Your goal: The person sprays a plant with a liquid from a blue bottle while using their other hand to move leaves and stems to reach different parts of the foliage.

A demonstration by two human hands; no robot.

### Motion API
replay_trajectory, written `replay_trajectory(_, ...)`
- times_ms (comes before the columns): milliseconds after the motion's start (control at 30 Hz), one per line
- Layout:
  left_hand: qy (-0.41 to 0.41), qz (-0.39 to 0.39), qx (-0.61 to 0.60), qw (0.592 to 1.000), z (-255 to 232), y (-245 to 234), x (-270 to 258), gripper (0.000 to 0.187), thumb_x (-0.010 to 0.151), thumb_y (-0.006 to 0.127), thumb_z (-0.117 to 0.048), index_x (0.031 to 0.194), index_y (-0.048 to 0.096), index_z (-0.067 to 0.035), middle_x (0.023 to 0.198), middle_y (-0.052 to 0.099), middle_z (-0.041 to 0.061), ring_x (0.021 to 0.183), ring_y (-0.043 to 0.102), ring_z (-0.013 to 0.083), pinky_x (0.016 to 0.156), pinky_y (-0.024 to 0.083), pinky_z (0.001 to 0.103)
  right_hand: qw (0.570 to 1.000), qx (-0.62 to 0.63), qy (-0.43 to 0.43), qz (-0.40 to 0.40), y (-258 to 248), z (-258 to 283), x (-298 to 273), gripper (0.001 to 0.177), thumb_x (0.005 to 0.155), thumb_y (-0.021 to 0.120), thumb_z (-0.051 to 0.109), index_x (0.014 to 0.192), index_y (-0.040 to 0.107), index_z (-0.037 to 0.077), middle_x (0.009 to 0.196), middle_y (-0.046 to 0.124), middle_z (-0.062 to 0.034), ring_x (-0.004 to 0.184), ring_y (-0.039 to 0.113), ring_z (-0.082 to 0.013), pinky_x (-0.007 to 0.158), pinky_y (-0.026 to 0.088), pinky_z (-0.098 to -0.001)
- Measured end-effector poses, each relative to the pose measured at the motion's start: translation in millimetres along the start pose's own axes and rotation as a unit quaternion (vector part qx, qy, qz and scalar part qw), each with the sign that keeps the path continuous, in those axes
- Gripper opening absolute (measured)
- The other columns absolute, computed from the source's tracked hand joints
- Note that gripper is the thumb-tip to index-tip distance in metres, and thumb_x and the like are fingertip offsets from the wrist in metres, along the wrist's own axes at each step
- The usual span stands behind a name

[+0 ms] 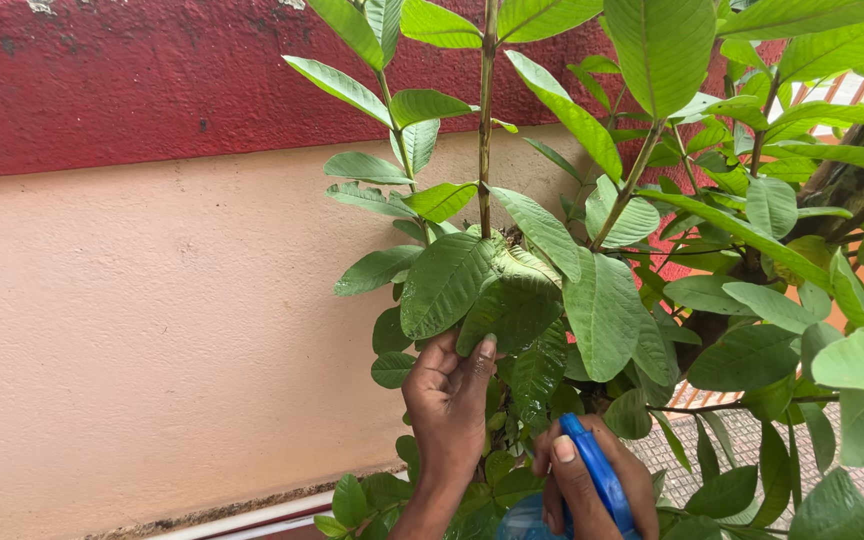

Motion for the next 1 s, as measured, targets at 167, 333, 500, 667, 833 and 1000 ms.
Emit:
replay_trajectory(167,-0.015,0.002,0.018,1.000,-3,-2,-1,0.026,0.098,0.067,-0.019,0.113,0.072,0.002,0.100,0.078,0.011,0.090,0.075,0.0158,0.080,0.058,0.029,1.000,-0.004,0.020,-0.007,2,2,1,0.030,0.086,0.061,0.028,0.091,0.065,-0.001,0.067,0.067,-0.0131,0.031,0.049,-0.0119,0.032,0.039,-0.0285)
replay_trajectory(333,-0.012,-0.002,0.038,0.999,-3,-5,-1,0.029,0.099,0.064,-0.025,0.110,0.073,0.001,0.098,0.079,0.009,0.087,0.076,0.0147,0.076,0.057,0.029,0.999,0.004,0.000,0.040,-1,-6,1,0.032,0.094,0.063,0.028,0.091,0.063,-0.004,0.063,0.064,-0.0158,0.034,0.050,-0.0115,0.035,0.040,-0.0276)
replay_trajectory(500,-0.014,-0.003,0.027,1.000,-1,-7,-3,0.026,0.097,0.068,-0.021,0.110,0.075,0.002,0.095,0.079,0.009,0.086,0.073,0.0115,0.078,0.057,0.027,1.000,-0.010,0.003,0.006,6,6,-2,0.030,0.084,0.061,0.028,0.094,0.068,0.001,0.071,0.073,-0.0120,0.031,0.049,-0.0111,0.032,0.040,-0.0272)
replay_trajectory(667,-0.010,0.007,-0.009,1.000,-5,-11,3,0.028,0.093,0.075,-0.015,0.114,0.074,0.003,0.098,0.078,0.011,0.085,0.068,0.0104,0.077,0.054,0.026,0.999,0.010,0.006,0.041,8,5,2,0.030,0.092,0.064,0.026,0.093,0.063,-0.004,0.068,0.067,-0.0165,0.034,0.049,-0.0121,0.034,0.039,-0.0279)
replay_trajectory(833,0.002,0.034,-0.048,0.998,-16,-20,9,0.036,0.089,0.076,-0.016,0.119,0.062,-0.001,0.106,0.073,0.008,0.093,0.068,0.0103,0.083,0.058,0.026,0.999,-0.018,0.001,0.042,12,10,0,0.028,0.086,0.062,0.026,0.095,0.068,-0.001,0.071,0.072,-0.0135,0.033,0.051,-0.0109,0.034,0.041,-0.0274)
replay_trajectory(1000,0.009,0.011,-0.058,0.998,-32,-22,26,0.033,0.094,0.073,-0.012,0.123,0.066,0.002,0.104,0.071,0.009,0.091,0.065,0.0110,0.083,0.057,0.027,0.999,0.004,-0.011,0.040,15,1,2,0.027,0.091,0.063,0.024,0.094,0.065,-0.003,0.072,0.067,-0.0144,0.033,0.050,-0.0117,0.035,0.041,-0.0286)
Point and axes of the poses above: each hand's wrist, its own x-axis towards the middle knuckle, its own y-axis out of the palm, z = x × y, the point moved 2 cm from there along x, towards the middle knuckle
